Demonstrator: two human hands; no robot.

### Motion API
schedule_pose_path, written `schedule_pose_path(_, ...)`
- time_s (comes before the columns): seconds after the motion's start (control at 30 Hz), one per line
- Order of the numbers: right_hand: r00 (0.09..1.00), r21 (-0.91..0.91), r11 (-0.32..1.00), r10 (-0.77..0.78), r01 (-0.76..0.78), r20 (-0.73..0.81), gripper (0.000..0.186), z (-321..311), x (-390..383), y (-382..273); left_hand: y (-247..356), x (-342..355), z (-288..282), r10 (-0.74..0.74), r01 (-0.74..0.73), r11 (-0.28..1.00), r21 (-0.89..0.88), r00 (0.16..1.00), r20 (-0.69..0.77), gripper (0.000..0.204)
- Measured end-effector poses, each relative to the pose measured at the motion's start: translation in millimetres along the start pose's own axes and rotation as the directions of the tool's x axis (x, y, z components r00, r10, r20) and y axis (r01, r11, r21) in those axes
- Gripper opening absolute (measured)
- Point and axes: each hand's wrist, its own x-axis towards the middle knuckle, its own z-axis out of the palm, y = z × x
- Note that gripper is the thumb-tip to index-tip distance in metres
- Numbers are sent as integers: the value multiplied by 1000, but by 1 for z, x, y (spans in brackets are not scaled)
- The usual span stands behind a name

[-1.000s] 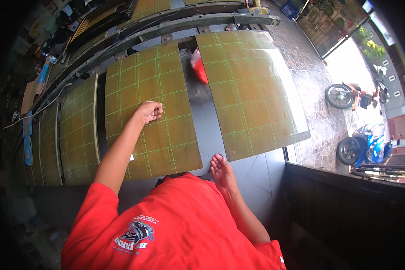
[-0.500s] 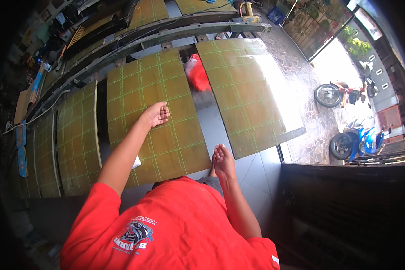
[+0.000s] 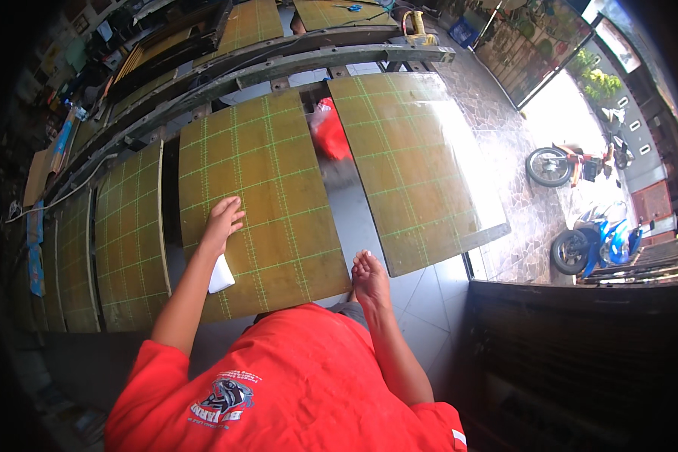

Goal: The person prepares a screen printing station by positioning a transparency onto a platen and then applying adhesive using a small block.

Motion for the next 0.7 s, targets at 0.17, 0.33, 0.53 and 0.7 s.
schedule_pose_path(0.17,1000,-21,1000,2,-2,9,14,-5,4,1,-41,-41,-44,304,-244,884,399,948,-94,45)
schedule_pose_path(0.33,1000,-21,1000,20,-20,10,13,-11,6,2,-55,-95,-58,456,-252,499,829,890,-4,62)
schedule_pose_path(0.53,998,6,999,50,-50,24,18,-14,8,2,-43,-124,-45,404,-213,342,915,913,61,92)
schedule_pose_path(0.7,979,-44,980,189,-193,-79,31,-10,-35,-10,-45,-114,-54,383,-207,374,904,922,53,105)
